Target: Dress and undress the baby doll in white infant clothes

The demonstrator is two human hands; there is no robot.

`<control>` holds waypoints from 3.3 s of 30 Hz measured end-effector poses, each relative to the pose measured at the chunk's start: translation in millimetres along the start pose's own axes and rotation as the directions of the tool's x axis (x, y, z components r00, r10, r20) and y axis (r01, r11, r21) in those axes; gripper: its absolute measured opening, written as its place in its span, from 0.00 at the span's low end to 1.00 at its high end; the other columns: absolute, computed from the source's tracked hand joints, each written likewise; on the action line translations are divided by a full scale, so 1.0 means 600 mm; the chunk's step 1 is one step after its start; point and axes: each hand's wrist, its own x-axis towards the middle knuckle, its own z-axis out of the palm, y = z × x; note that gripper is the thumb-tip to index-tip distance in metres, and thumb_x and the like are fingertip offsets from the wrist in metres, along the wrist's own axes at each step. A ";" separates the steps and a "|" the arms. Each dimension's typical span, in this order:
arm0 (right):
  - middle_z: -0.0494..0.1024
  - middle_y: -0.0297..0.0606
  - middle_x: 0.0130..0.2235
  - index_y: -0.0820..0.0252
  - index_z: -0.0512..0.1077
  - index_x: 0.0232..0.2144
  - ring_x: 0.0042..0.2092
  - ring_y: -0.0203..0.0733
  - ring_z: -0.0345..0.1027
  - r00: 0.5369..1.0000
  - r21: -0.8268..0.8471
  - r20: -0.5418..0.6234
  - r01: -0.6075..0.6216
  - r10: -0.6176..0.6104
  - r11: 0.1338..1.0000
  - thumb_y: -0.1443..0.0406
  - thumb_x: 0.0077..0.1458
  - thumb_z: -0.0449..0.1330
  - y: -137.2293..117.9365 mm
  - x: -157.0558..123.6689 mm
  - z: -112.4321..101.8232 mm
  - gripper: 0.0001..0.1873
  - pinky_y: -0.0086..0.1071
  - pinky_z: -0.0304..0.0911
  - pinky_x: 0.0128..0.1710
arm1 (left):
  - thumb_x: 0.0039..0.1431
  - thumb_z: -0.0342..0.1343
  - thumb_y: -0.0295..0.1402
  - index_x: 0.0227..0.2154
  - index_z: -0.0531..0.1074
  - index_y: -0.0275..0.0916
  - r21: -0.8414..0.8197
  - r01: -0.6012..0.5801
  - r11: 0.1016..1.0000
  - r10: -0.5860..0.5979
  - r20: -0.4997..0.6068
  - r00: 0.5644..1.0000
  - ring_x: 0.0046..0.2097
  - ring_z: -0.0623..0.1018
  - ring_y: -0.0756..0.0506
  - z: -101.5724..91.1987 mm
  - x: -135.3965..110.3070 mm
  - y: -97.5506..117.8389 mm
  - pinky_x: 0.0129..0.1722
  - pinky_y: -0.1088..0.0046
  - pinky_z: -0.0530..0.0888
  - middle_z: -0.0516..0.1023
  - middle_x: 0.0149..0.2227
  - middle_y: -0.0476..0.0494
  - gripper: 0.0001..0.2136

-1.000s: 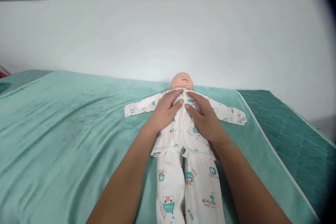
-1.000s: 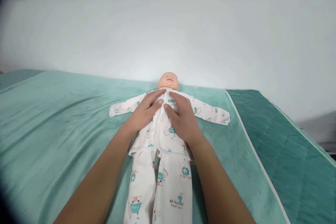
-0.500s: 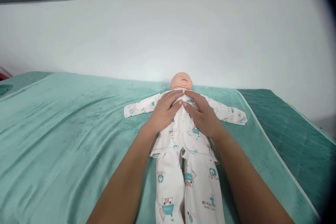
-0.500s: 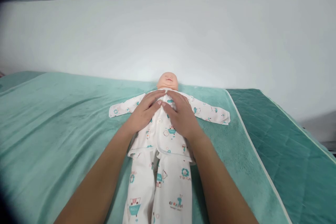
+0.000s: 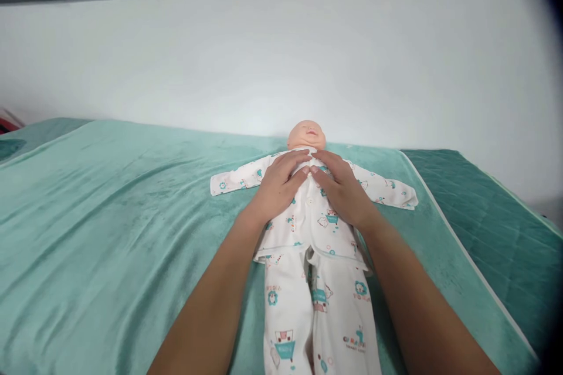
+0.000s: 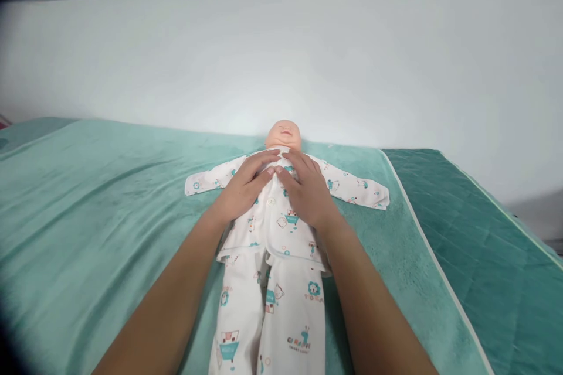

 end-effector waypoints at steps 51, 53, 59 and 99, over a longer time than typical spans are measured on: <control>0.69 0.46 0.60 0.59 0.71 0.55 0.63 0.51 0.58 0.935 -0.191 -0.302 -0.248 0.184 0.950 0.53 0.63 0.46 0.115 -0.011 -0.006 0.26 0.52 0.47 0.64 | 0.66 0.41 0.31 0.51 0.73 0.42 0.412 0.225 0.883 -0.099 -0.305 0.947 0.61 0.69 0.42 -0.011 -0.015 -0.093 0.64 0.56 0.59 0.77 0.55 0.45 0.18; 0.69 0.45 0.60 0.58 0.70 0.56 0.63 0.52 0.58 0.929 -0.254 -0.326 -0.262 0.173 0.931 0.54 0.63 0.45 0.118 -0.016 -0.004 0.26 0.54 0.46 0.64 | 0.66 0.41 0.30 0.52 0.72 0.42 0.447 0.237 0.862 -0.099 -0.310 0.946 0.61 0.69 0.43 -0.011 -0.021 -0.094 0.66 0.55 0.56 0.75 0.57 0.45 0.18; 0.64 0.43 0.64 0.56 0.66 0.59 0.65 0.52 0.53 0.921 -0.454 -0.355 -0.319 0.159 0.832 0.53 0.64 0.44 0.134 -0.045 -0.016 0.27 0.55 0.42 0.65 | 0.64 0.42 0.28 0.56 0.69 0.43 0.540 0.306 0.784 -0.129 -0.340 0.932 0.64 0.66 0.42 -0.016 -0.044 -0.092 0.68 0.54 0.52 0.70 0.61 0.45 0.20; 0.61 0.51 0.65 0.62 0.59 0.65 0.65 0.58 0.54 0.856 -0.639 -0.336 -0.514 0.394 0.572 0.51 0.64 0.43 0.149 -0.157 -0.111 0.33 0.51 0.50 0.63 | 0.58 0.43 0.21 0.61 0.65 0.42 0.602 0.624 0.498 -0.400 -0.480 0.781 0.65 0.64 0.40 -0.136 -0.133 -0.132 0.61 0.60 0.62 0.65 0.65 0.39 0.27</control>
